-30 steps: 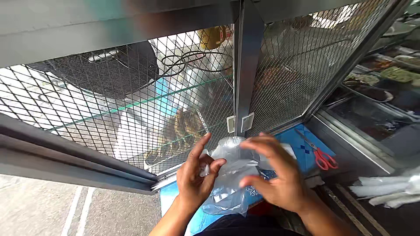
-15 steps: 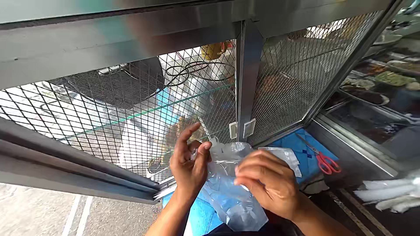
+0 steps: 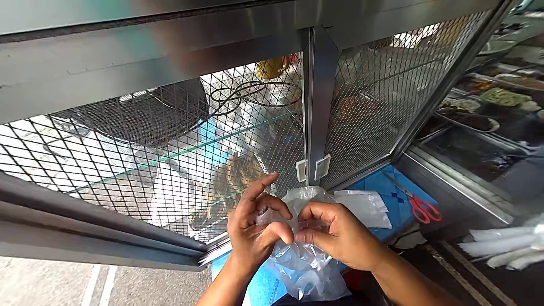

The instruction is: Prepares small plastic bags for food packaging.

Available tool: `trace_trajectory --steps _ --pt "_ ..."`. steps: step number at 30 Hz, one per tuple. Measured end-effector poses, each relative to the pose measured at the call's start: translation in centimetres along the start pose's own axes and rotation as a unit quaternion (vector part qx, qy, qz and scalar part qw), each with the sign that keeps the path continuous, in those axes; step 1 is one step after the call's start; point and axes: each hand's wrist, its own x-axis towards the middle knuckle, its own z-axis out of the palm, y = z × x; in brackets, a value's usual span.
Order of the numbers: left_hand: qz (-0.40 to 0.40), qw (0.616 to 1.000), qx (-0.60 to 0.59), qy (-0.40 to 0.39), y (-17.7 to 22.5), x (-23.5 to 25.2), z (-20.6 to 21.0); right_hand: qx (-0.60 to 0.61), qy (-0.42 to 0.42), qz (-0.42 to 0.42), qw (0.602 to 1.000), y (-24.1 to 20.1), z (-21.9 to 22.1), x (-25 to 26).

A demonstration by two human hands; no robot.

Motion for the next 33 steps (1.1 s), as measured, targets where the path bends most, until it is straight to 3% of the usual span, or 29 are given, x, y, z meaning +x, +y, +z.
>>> trace_trajectory --steps 5,10,14,19,25,30,33 --pt "-0.038 0.999 -0.001 -0.001 -0.1 -0.2 -0.3 -0.015 0.119 -0.115 0.986 0.0 -1.1 -0.2" --pt "-0.063 0.998 0.025 0.009 0.3 -0.2 -0.3 -0.05 0.108 -0.132 0.984 -0.9 -3.1 -1.2" --pt "-0.062 0.998 -0.004 0.004 0.4 -0.2 0.1 -0.117 0.158 -0.171 0.966 -1.7 -3.0 -0.8" --pt "-0.052 0.999 -0.005 -0.014 0.6 -0.2 0.6 -0.169 0.137 -0.164 0.962 -1.3 -1.2 -0.5" --pt "-0.074 0.997 -0.023 0.004 0.9 -0.4 0.8 -0.191 0.175 -0.145 0.955 -0.3 -0.9 -0.5" --pt "-0.156 0.98 -0.077 0.099 0.8 -0.4 1.7 -0.178 0.159 -0.14 0.961 0.6 0.0 -0.6" --pt "-0.208 0.963 -0.137 0.101 0.4 -0.7 1.7 -0.155 0.16 -0.16 0.962 1.1 -0.1 -0.5"
